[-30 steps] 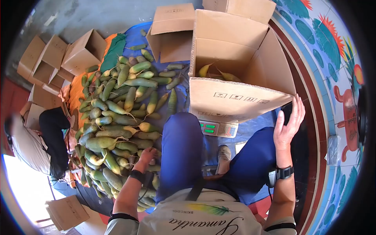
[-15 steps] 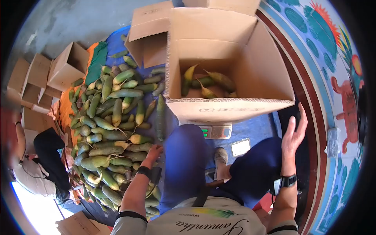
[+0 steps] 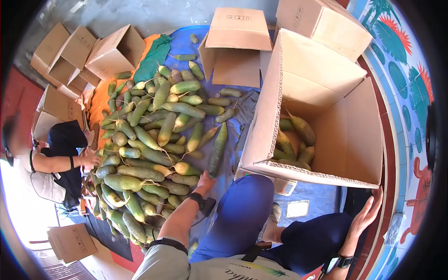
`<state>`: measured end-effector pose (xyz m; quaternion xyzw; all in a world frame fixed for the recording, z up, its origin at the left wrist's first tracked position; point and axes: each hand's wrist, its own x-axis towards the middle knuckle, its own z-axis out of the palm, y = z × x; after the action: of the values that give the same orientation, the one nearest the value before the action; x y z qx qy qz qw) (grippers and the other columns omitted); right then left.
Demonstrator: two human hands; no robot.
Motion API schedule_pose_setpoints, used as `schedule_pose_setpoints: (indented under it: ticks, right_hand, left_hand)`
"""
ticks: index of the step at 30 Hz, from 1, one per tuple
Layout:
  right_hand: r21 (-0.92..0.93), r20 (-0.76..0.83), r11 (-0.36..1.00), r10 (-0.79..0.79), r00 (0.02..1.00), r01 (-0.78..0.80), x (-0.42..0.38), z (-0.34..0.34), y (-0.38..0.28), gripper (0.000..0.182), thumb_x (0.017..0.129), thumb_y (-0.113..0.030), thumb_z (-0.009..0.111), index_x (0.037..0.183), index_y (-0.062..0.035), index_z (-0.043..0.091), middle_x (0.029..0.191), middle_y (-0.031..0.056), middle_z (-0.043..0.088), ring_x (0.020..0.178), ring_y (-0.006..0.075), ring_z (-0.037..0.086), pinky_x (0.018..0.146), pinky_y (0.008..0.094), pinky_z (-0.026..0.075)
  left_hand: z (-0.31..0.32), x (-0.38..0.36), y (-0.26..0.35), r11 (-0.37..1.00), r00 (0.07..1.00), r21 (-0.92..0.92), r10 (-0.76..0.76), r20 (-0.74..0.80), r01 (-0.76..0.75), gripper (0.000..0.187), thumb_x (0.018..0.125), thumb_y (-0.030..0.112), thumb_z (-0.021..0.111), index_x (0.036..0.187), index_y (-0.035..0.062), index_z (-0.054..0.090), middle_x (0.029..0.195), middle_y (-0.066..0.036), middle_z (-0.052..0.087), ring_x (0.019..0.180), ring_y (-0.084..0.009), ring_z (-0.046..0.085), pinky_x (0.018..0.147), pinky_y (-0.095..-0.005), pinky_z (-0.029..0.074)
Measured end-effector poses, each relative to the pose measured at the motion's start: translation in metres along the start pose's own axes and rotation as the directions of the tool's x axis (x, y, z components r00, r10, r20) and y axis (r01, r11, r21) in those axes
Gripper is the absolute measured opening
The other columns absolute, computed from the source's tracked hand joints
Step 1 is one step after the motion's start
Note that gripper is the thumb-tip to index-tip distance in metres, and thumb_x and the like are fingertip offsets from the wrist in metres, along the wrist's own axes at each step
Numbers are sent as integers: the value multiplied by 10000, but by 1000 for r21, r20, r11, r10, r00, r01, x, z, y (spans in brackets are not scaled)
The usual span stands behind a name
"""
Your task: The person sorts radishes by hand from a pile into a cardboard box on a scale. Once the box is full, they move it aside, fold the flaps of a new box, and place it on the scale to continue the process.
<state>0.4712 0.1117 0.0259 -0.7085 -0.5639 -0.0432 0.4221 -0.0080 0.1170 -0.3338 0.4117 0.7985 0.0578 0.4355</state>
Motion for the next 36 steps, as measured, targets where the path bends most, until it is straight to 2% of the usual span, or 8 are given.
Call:
schedule_pose_setpoints:
  ticks: [11, 13, 15, 21, 25, 27, 34, 36]
  right_hand:
    - [-43, -6, 997, 61, 998, -61, -3, -1, 27, 462, 949, -260, 413, 1310, 24, 364, 1321, 180, 417, 1226, 273, 388, 1029, 380, 273]
    - [-107, 11, 987, 123, 992, -121, -3, 1, 28, 483, 955, -265, 403, 1316, 49, 336, 1336, 196, 379, 1218, 266, 394, 1007, 368, 343]
    - [-110, 23, 988, 109, 994, -106, -2, 1, 27, 495, 954, -267, 409, 1317, 59, 327, 1336, 209, 374, 1211, 266, 400, 999, 359, 354]
    - [-108, 45, 983, 151, 987, -145, -2, -1, 40, 531, 946, -285, 426, 1326, 65, 305, 1363, 225, 337, 1260, 278, 344, 1022, 360, 318]
    - [27, 41, 979, 203, 978, -204, -5, 3, 42, 546, 940, -297, 435, 1327, 67, 304, 1378, 216, 323, 1280, 289, 316, 1045, 369, 269]
    - [-111, 55, 983, 155, 986, -148, -1, 4, 28, 538, 942, -294, 432, 1316, 75, 319, 1368, 216, 340, 1276, 280, 323, 1031, 359, 292]
    - [43, 58, 994, 101, 993, -103, 1, 20, 29, 455, 951, -233, 421, 1301, 52, 371, 1286, 163, 451, 1045, 217, 482, 857, 312, 401]
    - [68, -12, 997, 23, 1000, -22, 1, 27, 27, 443, 952, -221, 419, 1302, 47, 376, 1260, 152, 473, 983, 203, 498, 825, 307, 406]
  left_hand:
    - [23, 32, 5, 960, 978, -194, -210, -24, 201, 831, 692, 269, 666, 1357, 66, 210, 1270, -242, 411, 1166, -344, 443, 965, -380, 387]
    - [26, 43, 0, 945, 971, -240, -238, -32, 224, 853, 686, 260, 674, 1364, 69, 195, 1281, -244, 400, 1170, -342, 441, 968, -377, 385]
    - [27, 50, -2, 909, 951, -282, -291, 100, 308, 886, 677, 275, 688, 1373, 78, 177, 1296, -238, 386, 1173, -346, 437, 972, -372, 384]
    - [22, 53, 21, 860, 898, -259, -430, 94, 439, 836, 646, 292, 732, 1312, 31, 299, 1206, -210, 498, 1128, -348, 479, 943, -359, 417]
    - [25, 62, 11, 891, 905, -196, -369, 211, 409, 770, 608, 323, 764, 1214, -8, 423, 1123, -194, 561, 1090, -313, 519, 914, -355, 437]
    - [-6, 22, 44, 856, 913, -324, -354, 202, 403, 746, 577, 380, 781, 1136, -19, 490, 1081, -189, 584, 1057, -277, 547, 892, -360, 445]
    - [-27, 11, 39, 973, 987, -167, -160, 1, 158, 769, 591, 451, 767, 1100, -52, 485, 1066, -210, 582, 905, -244, 618, 752, -341, 500]
    - [-47, -3, 41, 887, 982, -432, -97, 164, 160, 713, 651, 448, 737, 1086, -59, 486, 996, -170, 595, 804, -222, 625, 686, -312, 508]
